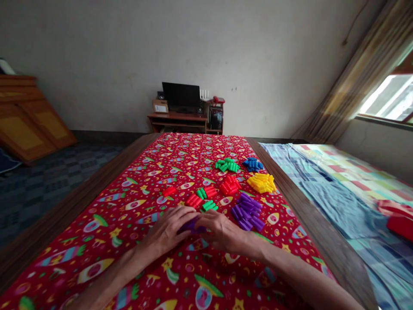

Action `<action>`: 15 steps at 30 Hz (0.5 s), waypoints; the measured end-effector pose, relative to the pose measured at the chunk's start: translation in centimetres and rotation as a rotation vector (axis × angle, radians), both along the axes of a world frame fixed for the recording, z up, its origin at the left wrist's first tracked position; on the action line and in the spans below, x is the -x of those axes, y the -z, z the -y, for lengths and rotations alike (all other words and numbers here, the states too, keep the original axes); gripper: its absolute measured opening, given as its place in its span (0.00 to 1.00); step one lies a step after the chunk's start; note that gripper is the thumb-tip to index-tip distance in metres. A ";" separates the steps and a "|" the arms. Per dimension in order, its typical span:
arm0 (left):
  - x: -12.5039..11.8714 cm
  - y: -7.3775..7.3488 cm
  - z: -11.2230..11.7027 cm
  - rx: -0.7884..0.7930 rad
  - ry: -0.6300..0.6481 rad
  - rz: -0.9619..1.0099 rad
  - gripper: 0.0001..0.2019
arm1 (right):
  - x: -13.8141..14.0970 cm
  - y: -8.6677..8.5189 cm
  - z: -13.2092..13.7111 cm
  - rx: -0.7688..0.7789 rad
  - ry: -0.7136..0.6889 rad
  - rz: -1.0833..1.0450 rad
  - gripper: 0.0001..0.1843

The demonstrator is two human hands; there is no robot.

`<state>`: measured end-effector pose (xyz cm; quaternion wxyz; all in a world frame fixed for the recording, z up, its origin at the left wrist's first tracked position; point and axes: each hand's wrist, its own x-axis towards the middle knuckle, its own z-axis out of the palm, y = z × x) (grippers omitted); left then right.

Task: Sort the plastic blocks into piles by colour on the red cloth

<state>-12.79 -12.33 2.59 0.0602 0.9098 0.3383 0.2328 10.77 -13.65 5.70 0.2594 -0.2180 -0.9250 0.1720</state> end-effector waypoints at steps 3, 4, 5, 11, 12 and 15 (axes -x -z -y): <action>0.1 0.4 0.4 -0.032 0.010 -0.018 0.14 | 0.1 0.1 0.5 -0.030 0.038 0.047 0.11; 0.2 0.5 0.4 -0.038 -0.001 -0.018 0.15 | -0.4 -0.2 0.6 -0.049 0.085 0.062 0.10; 0.3 0.6 0.4 -0.042 -0.017 -0.016 0.15 | -1.1 -0.7 0.7 -0.073 0.136 0.070 0.08; 0.9 0.6 -0.2 -0.004 -0.113 -0.009 0.23 | -8.3 -1.5 1.0 -0.303 0.411 0.054 0.08; 1.1 0.5 -0.3 0.006 -0.122 -0.002 0.23 | -9.5 -1.2 1.2 -0.338 0.447 0.072 0.08; 1.7 0.3 -0.5 0.044 -0.122 0.032 0.17 | -12.0 0.3 1.8 -0.399 0.501 0.136 0.08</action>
